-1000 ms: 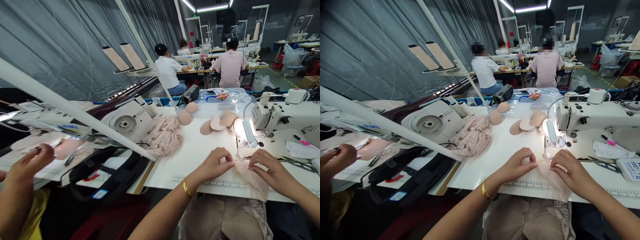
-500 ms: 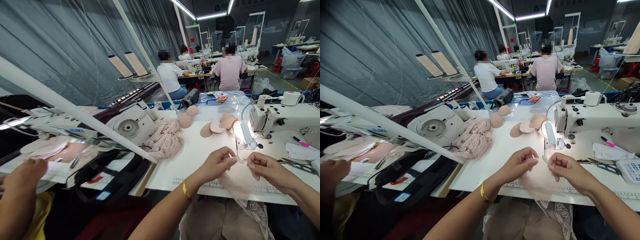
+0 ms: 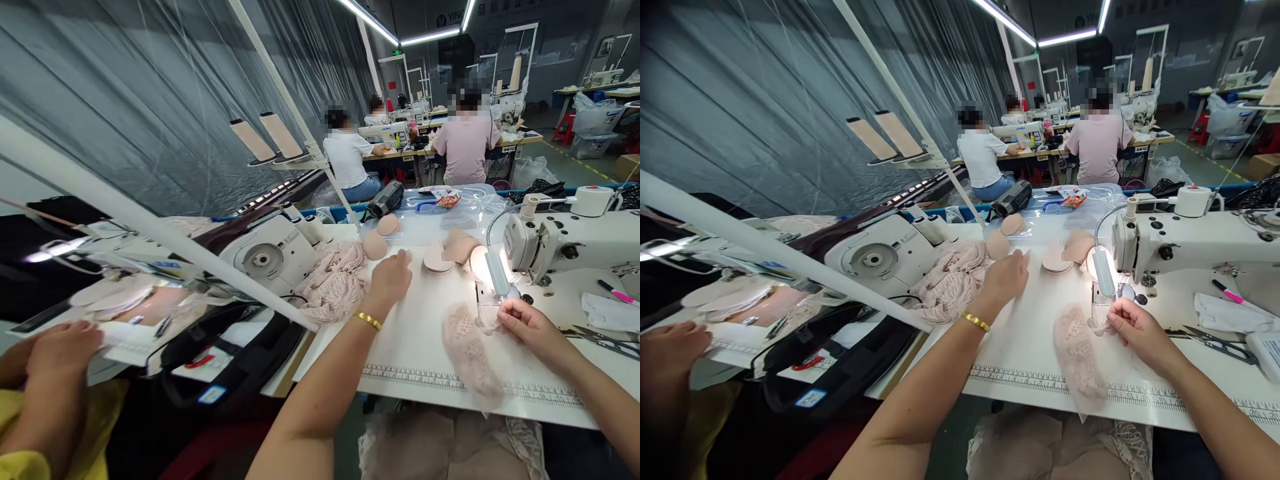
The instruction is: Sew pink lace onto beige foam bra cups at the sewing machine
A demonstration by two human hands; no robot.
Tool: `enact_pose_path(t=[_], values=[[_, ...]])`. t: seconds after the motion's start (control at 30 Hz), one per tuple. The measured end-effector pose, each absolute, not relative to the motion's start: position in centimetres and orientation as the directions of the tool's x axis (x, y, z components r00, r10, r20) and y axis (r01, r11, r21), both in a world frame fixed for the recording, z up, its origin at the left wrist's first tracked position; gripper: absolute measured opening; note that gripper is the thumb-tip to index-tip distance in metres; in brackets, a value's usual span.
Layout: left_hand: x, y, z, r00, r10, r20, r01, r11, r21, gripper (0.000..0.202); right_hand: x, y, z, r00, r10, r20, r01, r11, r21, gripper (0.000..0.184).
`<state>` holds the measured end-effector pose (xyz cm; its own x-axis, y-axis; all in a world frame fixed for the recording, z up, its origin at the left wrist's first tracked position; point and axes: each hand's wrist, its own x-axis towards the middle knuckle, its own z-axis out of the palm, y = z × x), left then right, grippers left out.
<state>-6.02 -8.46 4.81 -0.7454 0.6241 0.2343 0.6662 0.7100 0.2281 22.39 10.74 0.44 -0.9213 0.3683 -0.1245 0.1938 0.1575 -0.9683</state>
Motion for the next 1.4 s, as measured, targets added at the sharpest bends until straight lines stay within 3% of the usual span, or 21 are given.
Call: enact_pose_path(t=[0.13,0.2,0.3,0.4,0.47,0.57,0.63,0.73,0.83,0.93,1.07,1.2,1.27,1.33,1.4], values=[[-5.3,-10.6,5.9,-0.782,0.546,0.302,0.616,0.749,0.243,0.022,22.3,10.6,0.7,-0.924,0.356,-0.137,0.208,0.169,-0.963,0.048],[-4.8,-11.5,5.6,-0.716,0.559,0.418,0.682,0.688,0.248,0.023,22.2,10.6,0.7,-0.927,0.348,-0.139,0.205,0.162,-0.965,0.048],[-4.2,-12.8,4.3,-0.419,0.680,0.602,0.894,0.425,0.142,0.022,22.3,10.6,0.6,-0.929,0.346,-0.134,0.196,0.151,-0.969,0.049],[-3.8,-14.0,2.9,-0.099,0.786,0.610,0.991,0.133,-0.010,0.023,22.3,10.6,0.6,-0.929,0.347,-0.128,0.191,0.155,-0.969,0.049],[-3.3,-14.6,2.9,-0.075,0.743,0.665,0.994,0.109,-0.009,0.022,22.3,10.6,0.7,-0.928,0.349,-0.129,0.194,0.157,-0.968,0.048],[-1.5,-15.0,4.3,-0.321,0.488,0.812,0.942,0.252,0.221,0.007,22.1,10.6,0.8,-0.926,0.354,-0.127,0.189,0.147,-0.971,0.050],[0.5,-14.5,5.7,-0.543,0.374,0.752,0.840,0.242,0.486,0.007,22.1,10.6,0.8,-0.923,0.363,-0.129,0.186,0.127,-0.974,0.052],[4.0,-13.0,6.8,-0.723,0.548,0.420,0.568,0.125,0.813,0.016,22.1,10.6,0.8,-0.915,0.374,-0.150,0.189,0.070,-0.979,0.058],[6.5,-11.3,5.9,-0.688,0.689,0.228,0.420,0.121,0.899,0.019,22.3,10.7,0.8,-0.921,0.359,-0.150,0.152,-0.023,-0.988,0.067],[7.2,-10.3,4.4,-0.668,0.714,0.209,0.470,0.187,0.863,0.015,22.5,10.5,0.8,-0.934,0.338,-0.120,0.128,0.002,-0.992,0.065],[6.6,-9.8,4.6,-0.525,0.818,0.234,0.693,0.251,0.676,0.010,22.8,9.7,1.2,-0.933,0.358,-0.040,0.116,0.195,-0.974,0.052],[5.2,-8.3,7.2,-0.095,0.976,0.197,0.828,-0.032,0.559,0.051,23.6,8.5,2.7,-0.949,0.298,0.099,0.040,0.428,-0.903,0.037],[4.6,-7.3,8.4,0.050,0.996,0.068,0.810,-0.080,0.581,0.039,24.2,7.9,3.8,-0.929,0.295,0.224,-0.024,0.556,-0.831,0.027],[4.3,-6.9,9.1,0.049,0.999,0.000,0.826,-0.041,0.562,0.017,24.6,7.5,4.7,-0.855,0.326,0.404,-0.091,0.671,-0.736,0.016],[4.5,-7.2,9.2,-0.039,0.994,0.101,0.889,-0.012,0.457,0.007,24.8,7.3,5.0,-0.754,0.317,0.575,-0.165,0.757,-0.633,0.011]])
